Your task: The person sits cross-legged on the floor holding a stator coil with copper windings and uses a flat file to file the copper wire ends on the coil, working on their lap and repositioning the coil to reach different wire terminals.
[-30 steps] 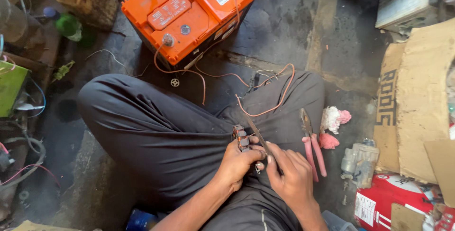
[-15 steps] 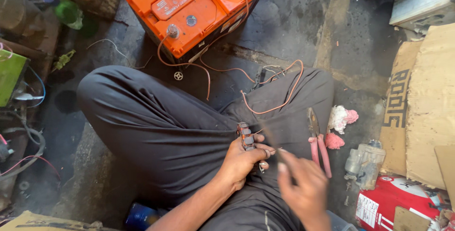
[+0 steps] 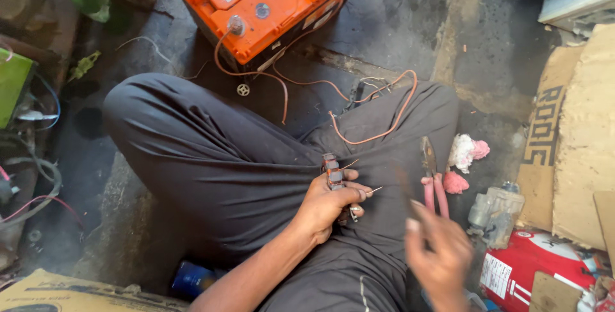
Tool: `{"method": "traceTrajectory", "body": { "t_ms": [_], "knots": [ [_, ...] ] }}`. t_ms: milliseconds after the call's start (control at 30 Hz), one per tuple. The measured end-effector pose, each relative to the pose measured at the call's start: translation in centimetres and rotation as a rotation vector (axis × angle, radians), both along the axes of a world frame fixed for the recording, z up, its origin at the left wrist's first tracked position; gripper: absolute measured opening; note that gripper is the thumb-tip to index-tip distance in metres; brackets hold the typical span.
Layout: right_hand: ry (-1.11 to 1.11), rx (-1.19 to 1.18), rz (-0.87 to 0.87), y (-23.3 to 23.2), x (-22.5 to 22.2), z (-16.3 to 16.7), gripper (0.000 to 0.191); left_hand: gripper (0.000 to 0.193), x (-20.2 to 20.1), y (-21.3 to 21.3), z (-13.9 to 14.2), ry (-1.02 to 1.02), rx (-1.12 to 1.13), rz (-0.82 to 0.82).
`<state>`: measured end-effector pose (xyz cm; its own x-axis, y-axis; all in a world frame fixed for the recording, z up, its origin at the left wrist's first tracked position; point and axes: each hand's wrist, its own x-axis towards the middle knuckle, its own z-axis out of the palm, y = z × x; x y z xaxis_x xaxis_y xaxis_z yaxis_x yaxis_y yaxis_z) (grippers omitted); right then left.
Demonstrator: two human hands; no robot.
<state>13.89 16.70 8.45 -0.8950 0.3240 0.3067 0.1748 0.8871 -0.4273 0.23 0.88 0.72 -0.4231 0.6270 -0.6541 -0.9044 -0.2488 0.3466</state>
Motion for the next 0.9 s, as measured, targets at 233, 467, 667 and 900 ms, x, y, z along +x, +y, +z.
{"method": "traceTrajectory", "body": {
  "t_ms": [233, 467, 667, 900],
  "knots": [
    [-0.038, 0.032, 0.200, -2.3, -4.3, -1.0, 0.031, 0.040, 0.0, -0.4, -0.4, 0.025, 0.074, 0.045],
    [-0.118, 0.039, -0.035, 1.5, 0.0, 0.8, 0.028, 0.046, -0.7, -0.6, 0.0, -0.017, 0.008, -0.017],
    [0.000, -0.029, 0.150, -2.0, -3.4, -0.3, 0.029, 0.047, -0.3, -0.1, 0.5, 0.009, 0.001, 0.003],
    [-0.106, 0.170, 0.089, 0.3, -2.1, 0.2, 0.034, 0.046, -0.7, -0.8, 0.4, -0.021, 0.006, 0.001]
  ]
}}
